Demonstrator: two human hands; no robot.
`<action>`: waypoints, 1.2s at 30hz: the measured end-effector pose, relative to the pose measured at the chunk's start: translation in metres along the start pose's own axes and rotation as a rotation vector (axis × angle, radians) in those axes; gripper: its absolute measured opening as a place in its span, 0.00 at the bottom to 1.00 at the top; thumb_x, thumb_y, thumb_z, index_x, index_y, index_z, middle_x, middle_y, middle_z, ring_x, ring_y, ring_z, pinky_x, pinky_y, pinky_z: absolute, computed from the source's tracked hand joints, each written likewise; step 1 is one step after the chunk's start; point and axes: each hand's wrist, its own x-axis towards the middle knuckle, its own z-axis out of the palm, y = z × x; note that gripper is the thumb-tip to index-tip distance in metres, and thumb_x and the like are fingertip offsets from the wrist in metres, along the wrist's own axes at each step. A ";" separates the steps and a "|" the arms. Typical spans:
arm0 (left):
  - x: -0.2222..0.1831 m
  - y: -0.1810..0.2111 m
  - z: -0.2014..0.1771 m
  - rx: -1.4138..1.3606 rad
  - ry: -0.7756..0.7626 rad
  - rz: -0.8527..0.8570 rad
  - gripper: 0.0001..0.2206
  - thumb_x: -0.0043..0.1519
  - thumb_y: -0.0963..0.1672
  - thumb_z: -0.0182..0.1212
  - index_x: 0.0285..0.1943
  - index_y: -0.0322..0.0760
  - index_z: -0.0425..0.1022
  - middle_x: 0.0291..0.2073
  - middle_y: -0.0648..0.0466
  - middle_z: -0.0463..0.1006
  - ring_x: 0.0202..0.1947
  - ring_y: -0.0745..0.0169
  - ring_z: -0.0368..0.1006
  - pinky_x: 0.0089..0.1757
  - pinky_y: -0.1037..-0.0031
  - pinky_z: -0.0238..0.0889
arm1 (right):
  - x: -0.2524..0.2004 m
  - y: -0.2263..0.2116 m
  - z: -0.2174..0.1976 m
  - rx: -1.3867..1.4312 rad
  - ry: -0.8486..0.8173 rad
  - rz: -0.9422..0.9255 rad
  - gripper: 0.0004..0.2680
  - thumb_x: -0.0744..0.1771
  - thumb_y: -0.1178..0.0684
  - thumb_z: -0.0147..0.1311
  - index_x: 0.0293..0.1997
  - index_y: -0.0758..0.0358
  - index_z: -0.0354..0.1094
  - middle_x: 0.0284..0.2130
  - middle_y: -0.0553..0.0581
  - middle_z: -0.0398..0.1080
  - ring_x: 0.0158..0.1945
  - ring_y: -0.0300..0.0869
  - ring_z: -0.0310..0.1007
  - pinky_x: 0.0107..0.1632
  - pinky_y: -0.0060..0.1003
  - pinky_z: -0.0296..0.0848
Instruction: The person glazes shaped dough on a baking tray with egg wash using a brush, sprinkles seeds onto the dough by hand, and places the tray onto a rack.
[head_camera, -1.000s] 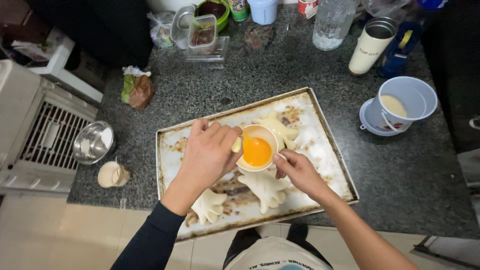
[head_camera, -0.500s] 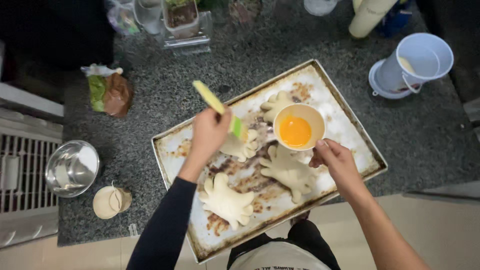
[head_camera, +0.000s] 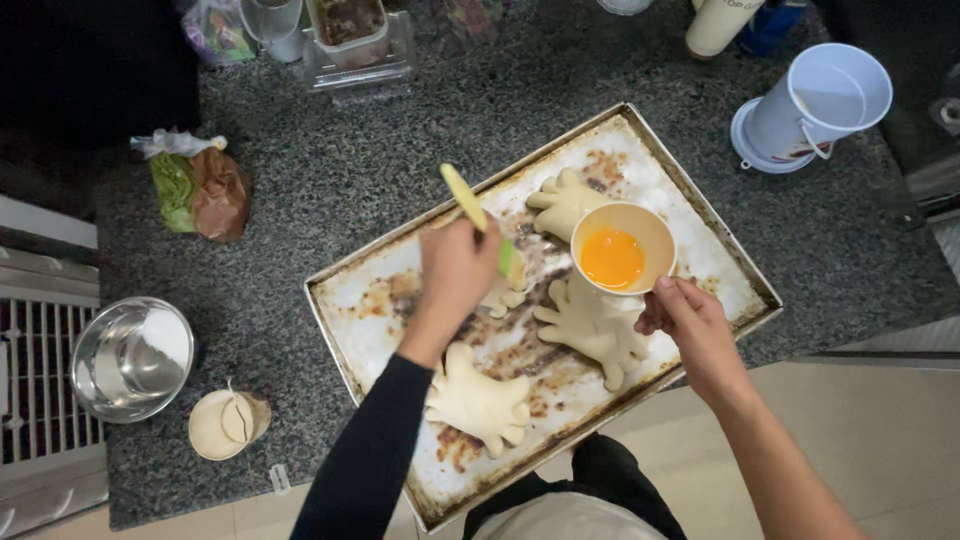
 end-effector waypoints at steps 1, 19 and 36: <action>-0.001 -0.004 0.004 0.006 0.017 0.033 0.15 0.62 0.46 0.61 0.28 0.27 0.79 0.21 0.37 0.77 0.22 0.38 0.75 0.32 0.54 0.67 | -0.001 -0.001 0.000 0.000 -0.002 0.004 0.14 0.73 0.44 0.45 0.33 0.64 0.65 0.26 0.52 0.64 0.32 0.40 0.69 0.41 0.37 0.70; -0.080 -0.039 -0.024 0.092 0.236 -0.105 0.05 0.67 0.42 0.58 0.43 0.38 0.80 0.30 0.50 0.79 0.34 0.45 0.76 0.43 0.58 0.62 | 0.024 -0.008 0.009 -0.022 -0.097 -0.007 0.14 0.72 0.46 0.46 0.33 0.65 0.65 0.26 0.53 0.66 0.32 0.40 0.69 0.41 0.37 0.69; -0.155 -0.006 0.016 0.387 -0.273 0.069 0.06 0.52 0.39 0.64 0.37 0.39 0.80 0.34 0.49 0.80 0.45 0.47 0.73 0.49 0.54 0.60 | 0.054 -0.019 0.020 -0.066 -0.263 0.001 0.13 0.72 0.47 0.46 0.33 0.64 0.65 0.26 0.53 0.66 0.31 0.40 0.69 0.40 0.37 0.69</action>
